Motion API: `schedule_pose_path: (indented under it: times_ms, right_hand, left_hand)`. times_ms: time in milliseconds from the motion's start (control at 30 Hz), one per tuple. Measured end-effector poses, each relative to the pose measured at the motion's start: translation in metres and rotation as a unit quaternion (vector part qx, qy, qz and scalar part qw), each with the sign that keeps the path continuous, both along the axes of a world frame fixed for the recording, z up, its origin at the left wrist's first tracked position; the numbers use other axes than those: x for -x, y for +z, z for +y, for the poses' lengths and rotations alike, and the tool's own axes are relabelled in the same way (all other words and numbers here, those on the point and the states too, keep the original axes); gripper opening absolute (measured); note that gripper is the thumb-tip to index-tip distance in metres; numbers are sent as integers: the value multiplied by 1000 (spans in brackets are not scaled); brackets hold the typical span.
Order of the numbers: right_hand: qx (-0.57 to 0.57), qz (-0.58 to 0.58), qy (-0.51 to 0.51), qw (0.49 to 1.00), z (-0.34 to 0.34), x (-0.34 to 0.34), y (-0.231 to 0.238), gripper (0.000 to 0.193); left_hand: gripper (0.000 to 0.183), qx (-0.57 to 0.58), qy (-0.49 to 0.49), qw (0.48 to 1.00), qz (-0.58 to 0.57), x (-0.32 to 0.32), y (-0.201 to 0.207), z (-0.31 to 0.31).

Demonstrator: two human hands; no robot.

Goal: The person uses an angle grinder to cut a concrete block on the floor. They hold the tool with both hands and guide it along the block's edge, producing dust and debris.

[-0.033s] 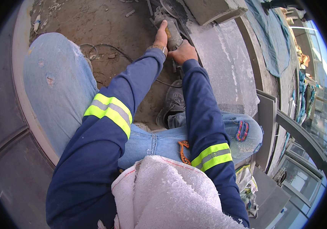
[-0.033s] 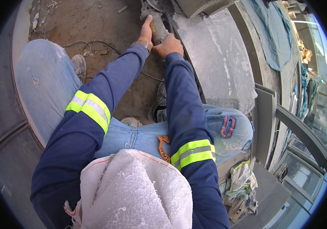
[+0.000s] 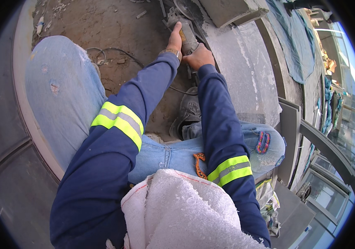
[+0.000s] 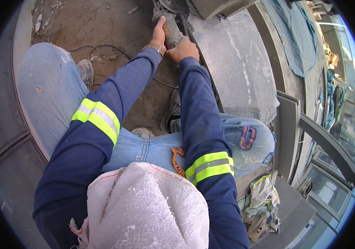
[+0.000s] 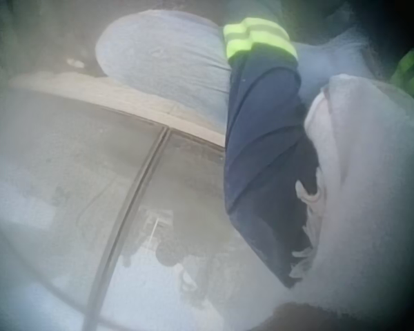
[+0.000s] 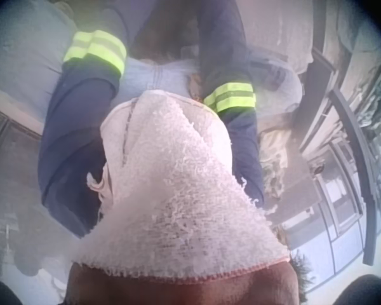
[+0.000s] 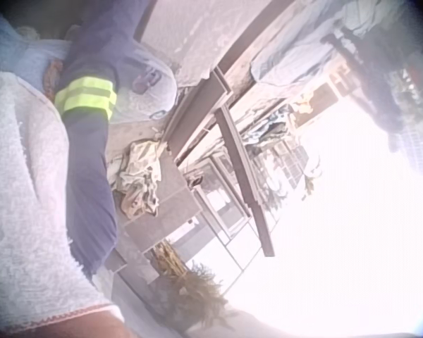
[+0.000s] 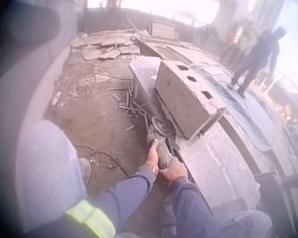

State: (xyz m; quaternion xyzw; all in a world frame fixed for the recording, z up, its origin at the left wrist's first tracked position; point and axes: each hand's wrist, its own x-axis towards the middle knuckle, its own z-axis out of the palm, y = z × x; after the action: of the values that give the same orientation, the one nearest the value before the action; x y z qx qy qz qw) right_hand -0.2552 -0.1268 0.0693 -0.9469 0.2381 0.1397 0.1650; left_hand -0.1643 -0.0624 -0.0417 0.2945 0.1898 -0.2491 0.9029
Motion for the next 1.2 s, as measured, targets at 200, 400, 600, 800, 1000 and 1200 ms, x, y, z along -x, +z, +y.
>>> schedule_pose_path:
  times_ms: [200, 400, 600, 800, 1000, 1200]
  right_hand:
    - [-3, -9, 10, 1000, 1, -12, -1, 88]
    - [-6, -8, 7, 1000, -2, -10, -3, 88]
    - [-15, -28, 1, 999, -4, -6, -4, 78]
    - [-8, -28, 4, 1000, 2, 2, 1, 79]
    - [-8, -29, 6, 1000, 0, 11, 1, 81]
    - [-9, -24, 7, 1000, -1, 18, -1, 79]
  left_hand:
    - [65, 4, 14, 1000, -15, -17, -12, 0]
    - [55, 7, 9, 1000, -9, -19, -16, -3]
    - [53, 39, -4, 999, -4, -9, -1, 1]
    - [54, 21, -4, 1000, 6, -3, -1, 5]
    - [56, 6, 1, 1000, 5, 7, 1, 3]
    - [56, 31, -5, 999, -3, 18, 7, 6]
